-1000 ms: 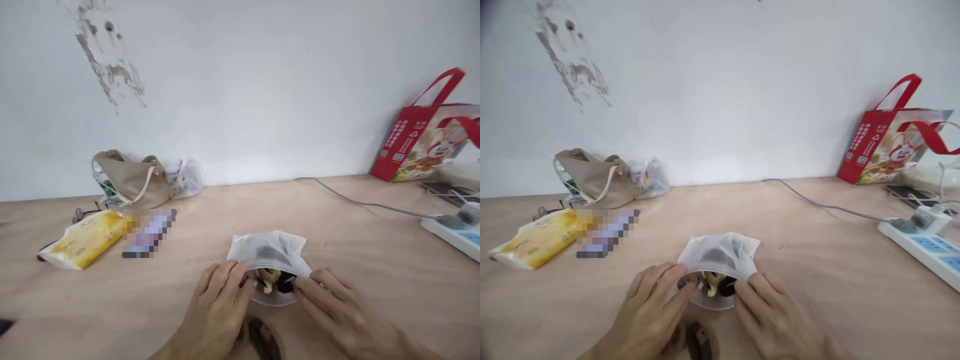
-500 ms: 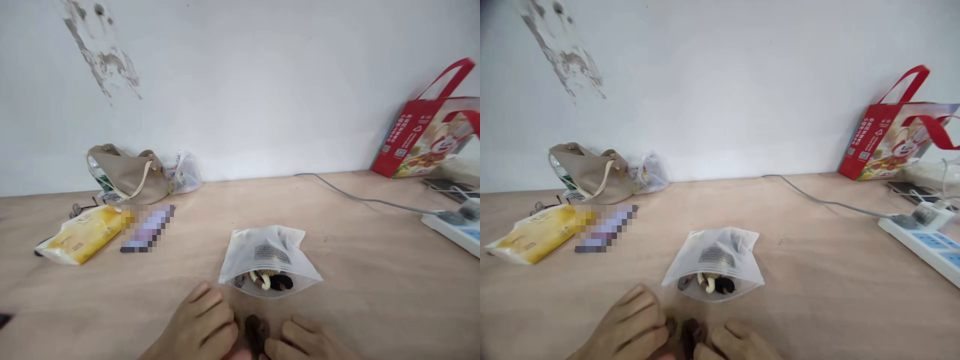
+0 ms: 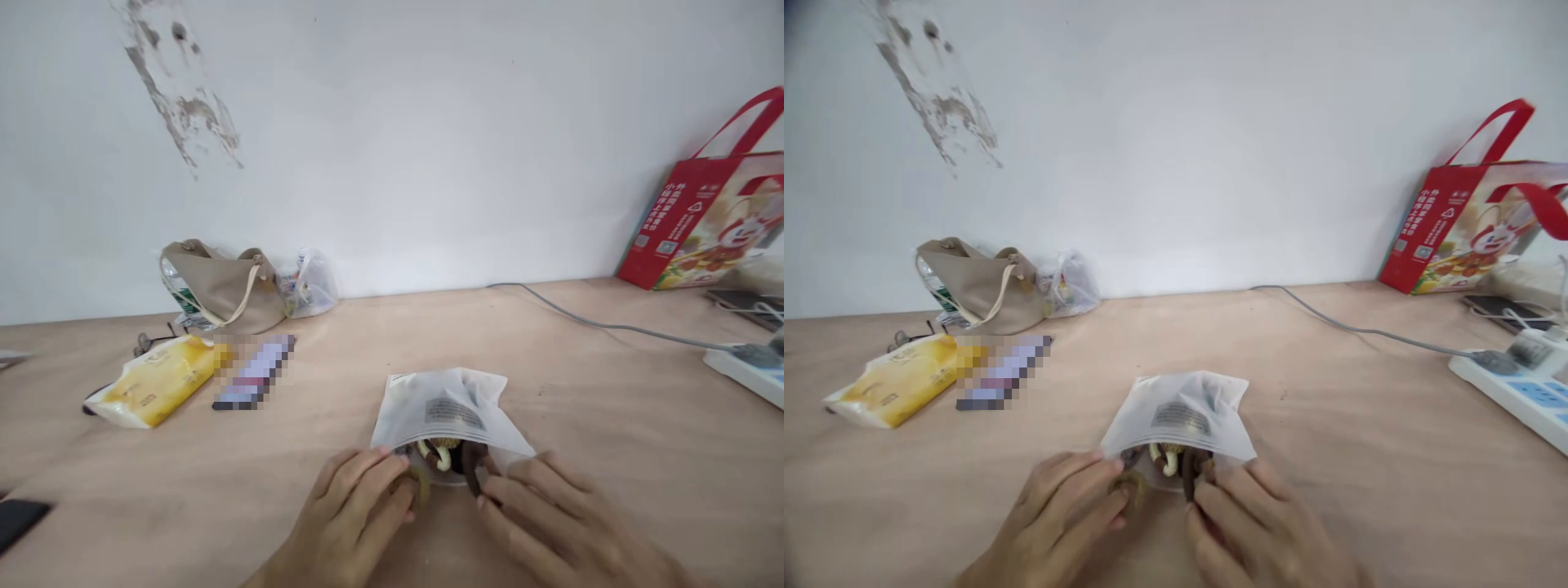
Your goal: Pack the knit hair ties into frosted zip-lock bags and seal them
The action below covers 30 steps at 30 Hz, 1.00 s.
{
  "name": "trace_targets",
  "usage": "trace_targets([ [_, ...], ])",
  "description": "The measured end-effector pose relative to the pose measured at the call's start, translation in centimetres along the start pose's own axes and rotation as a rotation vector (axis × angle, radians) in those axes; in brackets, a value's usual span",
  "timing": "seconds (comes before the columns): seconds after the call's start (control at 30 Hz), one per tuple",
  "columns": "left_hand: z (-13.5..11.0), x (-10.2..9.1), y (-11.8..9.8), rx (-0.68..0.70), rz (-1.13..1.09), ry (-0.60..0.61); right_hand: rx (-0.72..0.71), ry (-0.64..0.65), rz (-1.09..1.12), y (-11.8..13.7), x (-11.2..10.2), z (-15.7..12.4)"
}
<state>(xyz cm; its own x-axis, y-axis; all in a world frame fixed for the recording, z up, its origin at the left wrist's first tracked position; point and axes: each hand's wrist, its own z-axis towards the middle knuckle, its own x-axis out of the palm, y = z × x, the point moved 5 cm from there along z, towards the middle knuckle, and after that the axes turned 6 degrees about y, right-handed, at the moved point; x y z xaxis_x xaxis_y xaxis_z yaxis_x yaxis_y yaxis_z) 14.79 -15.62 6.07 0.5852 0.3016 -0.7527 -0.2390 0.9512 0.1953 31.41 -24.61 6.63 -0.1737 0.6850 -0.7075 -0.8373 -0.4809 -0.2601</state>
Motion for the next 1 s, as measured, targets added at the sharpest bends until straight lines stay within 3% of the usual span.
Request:
trace_targets([
  [0.1,1.3,1.5,0.1,0.047,0.072,0.038,-0.008,0.034,-0.046,-1.7,-0.1,-0.7],
  [0.37,2.2,4.0,2.6,-0.055,0.089,0.133,0.170,0.191,-0.004,-3.5,4.5,-2.7],
  [0.47,2.4,4.5,3.6,-0.057,0.055,0.139,0.197,0.196,0.003,-3.9,5.1,-2.4],
  [0.57,3.9,3.7,4.4,-0.065,0.057,0.081,0.237,0.108,0.095,-5.0,4.2,-1.5],
  [0.67,6.4,1.5,5.2,-0.134,-0.032,0.047,0.283,0.062,0.171,-6.9,2.4,0.0],
  [0.83,9.8,-0.3,7.5,-0.458,-0.427,0.309,0.519,0.100,0.519,-10.7,0.8,1.5],
  [0.9,9.6,-0.9,8.2,-0.540,-0.455,0.231,0.620,0.129,0.592,-11.5,1.1,1.1],
  [1.0,7.0,-1.9,8.1,-0.603,-0.443,-0.033,0.679,0.139,0.605,-11.6,2.0,-0.4],
])
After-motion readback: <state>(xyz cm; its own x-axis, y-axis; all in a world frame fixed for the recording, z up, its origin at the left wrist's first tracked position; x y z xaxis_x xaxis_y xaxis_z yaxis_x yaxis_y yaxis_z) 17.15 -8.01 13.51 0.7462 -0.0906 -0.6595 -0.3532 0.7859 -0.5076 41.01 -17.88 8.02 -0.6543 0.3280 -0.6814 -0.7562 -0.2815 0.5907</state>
